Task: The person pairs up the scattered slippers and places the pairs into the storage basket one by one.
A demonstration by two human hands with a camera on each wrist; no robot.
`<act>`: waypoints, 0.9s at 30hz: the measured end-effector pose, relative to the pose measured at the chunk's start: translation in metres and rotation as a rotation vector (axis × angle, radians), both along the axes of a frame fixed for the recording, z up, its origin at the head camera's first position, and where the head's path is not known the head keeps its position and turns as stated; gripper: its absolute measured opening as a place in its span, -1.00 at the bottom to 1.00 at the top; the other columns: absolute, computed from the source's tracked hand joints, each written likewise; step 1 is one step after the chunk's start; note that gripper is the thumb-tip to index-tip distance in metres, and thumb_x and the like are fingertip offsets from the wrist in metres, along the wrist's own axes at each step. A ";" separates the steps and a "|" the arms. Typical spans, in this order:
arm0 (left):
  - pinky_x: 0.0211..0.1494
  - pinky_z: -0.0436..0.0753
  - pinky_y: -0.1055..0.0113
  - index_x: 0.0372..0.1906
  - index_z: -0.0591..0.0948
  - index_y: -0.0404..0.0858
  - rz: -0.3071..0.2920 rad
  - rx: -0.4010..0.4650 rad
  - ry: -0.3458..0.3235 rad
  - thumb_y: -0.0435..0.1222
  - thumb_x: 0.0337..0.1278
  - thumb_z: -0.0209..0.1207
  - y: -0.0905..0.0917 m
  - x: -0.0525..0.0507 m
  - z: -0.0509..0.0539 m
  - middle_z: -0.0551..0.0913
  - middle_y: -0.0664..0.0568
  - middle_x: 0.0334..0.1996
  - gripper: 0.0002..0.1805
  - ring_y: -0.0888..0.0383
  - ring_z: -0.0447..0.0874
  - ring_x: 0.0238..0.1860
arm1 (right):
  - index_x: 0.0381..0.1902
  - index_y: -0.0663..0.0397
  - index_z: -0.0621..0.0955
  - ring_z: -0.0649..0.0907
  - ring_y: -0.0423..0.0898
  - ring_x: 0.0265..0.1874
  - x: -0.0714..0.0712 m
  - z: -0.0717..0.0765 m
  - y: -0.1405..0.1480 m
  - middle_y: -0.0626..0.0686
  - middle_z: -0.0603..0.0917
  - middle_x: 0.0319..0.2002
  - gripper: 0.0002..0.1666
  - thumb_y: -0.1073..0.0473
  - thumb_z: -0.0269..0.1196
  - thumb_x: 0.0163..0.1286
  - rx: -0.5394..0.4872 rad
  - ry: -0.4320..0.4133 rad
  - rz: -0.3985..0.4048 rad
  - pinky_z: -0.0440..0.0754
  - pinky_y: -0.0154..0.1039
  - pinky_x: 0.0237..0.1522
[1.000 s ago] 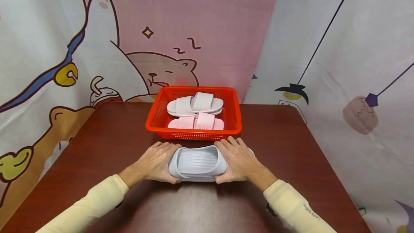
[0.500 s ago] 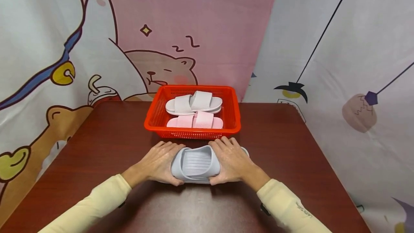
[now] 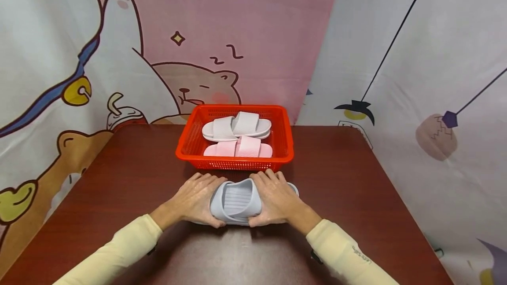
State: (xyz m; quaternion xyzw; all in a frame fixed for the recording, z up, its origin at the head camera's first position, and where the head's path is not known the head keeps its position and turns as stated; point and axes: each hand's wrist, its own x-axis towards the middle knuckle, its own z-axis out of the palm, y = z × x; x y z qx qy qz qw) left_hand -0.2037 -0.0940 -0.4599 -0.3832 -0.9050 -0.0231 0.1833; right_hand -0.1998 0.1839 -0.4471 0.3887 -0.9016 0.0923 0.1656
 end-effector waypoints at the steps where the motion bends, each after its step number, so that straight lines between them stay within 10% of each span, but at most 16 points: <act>1: -0.12 0.47 0.19 0.18 0.54 -0.15 -0.003 0.003 0.001 0.58 -0.58 0.25 0.000 0.000 0.000 0.64 0.09 -0.20 0.16 0.10 0.56 -0.18 | 0.16 0.00 0.47 0.46 -0.08 -0.15 0.001 -0.001 -0.001 -0.06 0.56 -0.14 0.10 -0.53 0.40 -0.26 -0.002 0.001 -0.006 0.40 -0.09 -0.18; 27: -0.05 0.51 0.14 0.20 0.54 -0.17 -0.010 0.056 0.030 0.54 -0.53 0.29 -0.007 0.005 0.006 0.66 0.04 -0.12 0.14 0.07 0.60 -0.11 | 0.44 0.11 0.32 0.48 -0.06 0.00 0.005 0.006 0.000 0.03 0.56 0.07 0.37 -0.57 0.40 -0.18 -0.027 -0.025 -0.002 0.44 -0.07 -0.02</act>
